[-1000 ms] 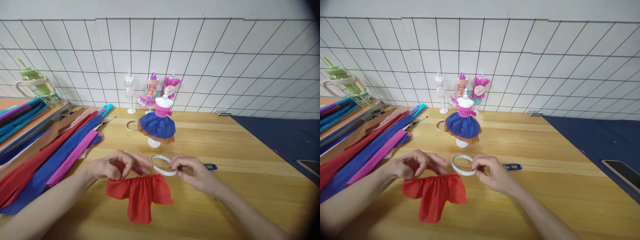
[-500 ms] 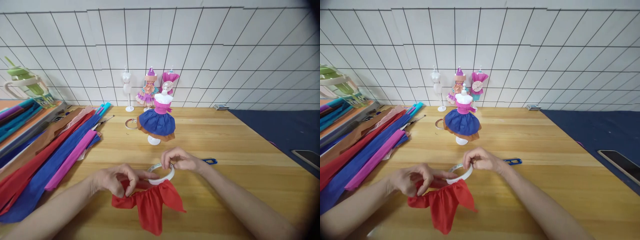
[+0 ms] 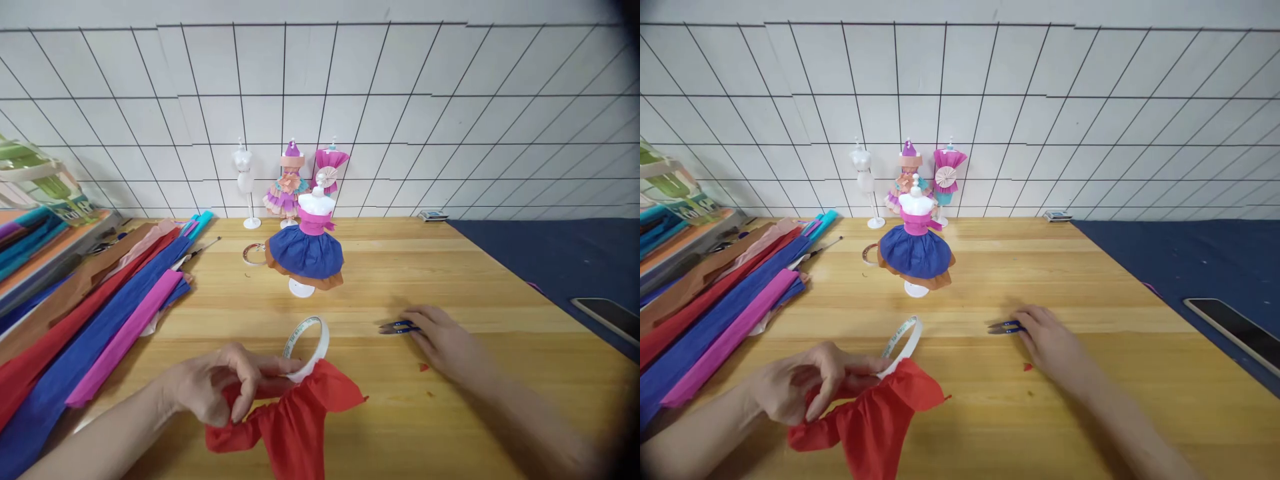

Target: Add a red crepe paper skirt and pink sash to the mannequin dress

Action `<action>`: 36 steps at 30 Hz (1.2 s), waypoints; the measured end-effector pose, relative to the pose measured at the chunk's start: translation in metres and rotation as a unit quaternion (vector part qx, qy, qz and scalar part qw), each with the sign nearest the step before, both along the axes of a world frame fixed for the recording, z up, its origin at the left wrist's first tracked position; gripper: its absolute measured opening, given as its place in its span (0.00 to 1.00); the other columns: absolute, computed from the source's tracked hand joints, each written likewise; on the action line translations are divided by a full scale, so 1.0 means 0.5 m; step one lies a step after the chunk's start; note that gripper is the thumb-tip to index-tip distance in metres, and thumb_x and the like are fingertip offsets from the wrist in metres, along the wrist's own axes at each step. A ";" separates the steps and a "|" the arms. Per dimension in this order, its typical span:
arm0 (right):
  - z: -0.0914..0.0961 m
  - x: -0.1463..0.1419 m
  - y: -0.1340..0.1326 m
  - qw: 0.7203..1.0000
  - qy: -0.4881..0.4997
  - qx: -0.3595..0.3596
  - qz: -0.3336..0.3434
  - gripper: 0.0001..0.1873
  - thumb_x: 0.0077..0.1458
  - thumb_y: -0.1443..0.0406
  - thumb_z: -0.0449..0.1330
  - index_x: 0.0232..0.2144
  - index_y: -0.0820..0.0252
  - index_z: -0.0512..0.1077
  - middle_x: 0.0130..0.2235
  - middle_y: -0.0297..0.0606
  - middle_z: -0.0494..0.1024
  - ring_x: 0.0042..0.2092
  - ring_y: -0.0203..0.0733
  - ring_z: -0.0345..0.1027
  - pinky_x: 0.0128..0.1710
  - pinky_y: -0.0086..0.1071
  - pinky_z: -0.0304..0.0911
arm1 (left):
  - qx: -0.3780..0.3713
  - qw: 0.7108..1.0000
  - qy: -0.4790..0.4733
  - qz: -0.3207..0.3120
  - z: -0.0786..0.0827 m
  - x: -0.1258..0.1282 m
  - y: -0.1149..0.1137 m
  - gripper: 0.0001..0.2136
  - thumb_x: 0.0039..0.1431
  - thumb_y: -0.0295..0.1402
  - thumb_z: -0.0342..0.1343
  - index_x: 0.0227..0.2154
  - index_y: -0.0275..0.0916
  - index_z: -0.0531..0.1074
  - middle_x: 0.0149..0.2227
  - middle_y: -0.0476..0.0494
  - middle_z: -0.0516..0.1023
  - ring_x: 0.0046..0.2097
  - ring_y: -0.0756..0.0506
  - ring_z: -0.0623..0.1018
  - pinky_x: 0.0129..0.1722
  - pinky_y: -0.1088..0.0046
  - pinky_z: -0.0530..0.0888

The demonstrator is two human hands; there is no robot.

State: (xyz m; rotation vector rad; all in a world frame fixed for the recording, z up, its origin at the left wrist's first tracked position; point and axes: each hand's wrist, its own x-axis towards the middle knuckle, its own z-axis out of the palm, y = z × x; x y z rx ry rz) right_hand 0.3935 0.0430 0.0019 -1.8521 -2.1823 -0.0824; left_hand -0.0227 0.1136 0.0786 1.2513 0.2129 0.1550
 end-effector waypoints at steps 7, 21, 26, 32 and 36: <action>0.035 -0.107 -0.020 0.991 0.119 -0.058 -0.017 0.12 0.47 0.71 0.49 0.35 0.58 0.68 0.31 0.40 0.74 0.31 0.45 0.69 0.30 0.36 0.64 | -0.057 0.998 0.000 0.005 -0.004 -0.005 -0.001 0.09 0.29 0.17 0.50 0.15 0.33 0.72 0.59 0.45 0.70 0.65 0.31 0.58 0.64 0.60 0.56; 0.217 -0.274 -0.037 0.896 0.351 -0.263 0.073 0.23 0.62 0.50 0.41 0.21 0.56 0.59 0.25 0.34 0.64 0.31 0.41 0.61 0.32 0.34 0.58 | -0.064 0.998 0.021 -0.010 0.006 -0.002 0.003 0.07 0.29 0.18 0.51 0.13 0.33 0.72 0.59 0.44 0.71 0.63 0.29 0.63 0.63 0.58 0.57; 0.217 -0.276 -0.024 0.902 0.319 -0.280 0.076 0.26 0.63 0.49 0.39 0.19 0.56 0.55 0.23 0.32 0.61 0.28 0.40 0.58 0.29 0.33 0.54 | -0.078 0.996 0.034 -0.013 0.009 0.003 0.004 0.06 0.28 0.18 0.51 0.12 0.33 0.71 0.59 0.43 0.70 0.63 0.28 0.63 0.63 0.59 0.57; 0.210 -0.259 -0.019 0.896 0.307 -0.307 0.090 0.25 0.63 0.51 0.38 0.19 0.57 0.55 0.22 0.32 0.60 0.27 0.39 0.58 0.29 0.32 0.53 | -0.081 0.996 0.037 -0.019 -0.003 0.001 0.010 0.09 0.29 0.17 0.51 0.15 0.34 0.73 0.60 0.45 0.69 0.65 0.30 0.60 0.64 0.61 0.56; 0.210 -0.263 -0.014 0.904 0.298 -0.293 0.094 0.23 0.64 0.54 0.38 0.19 0.56 0.53 0.21 0.31 0.59 0.26 0.38 0.56 0.27 0.32 0.52 | -0.080 0.996 0.028 -0.011 -0.001 0.004 0.010 0.11 0.29 0.17 0.50 0.15 0.35 0.74 0.58 0.48 0.71 0.66 0.33 0.59 0.65 0.63 0.56</action>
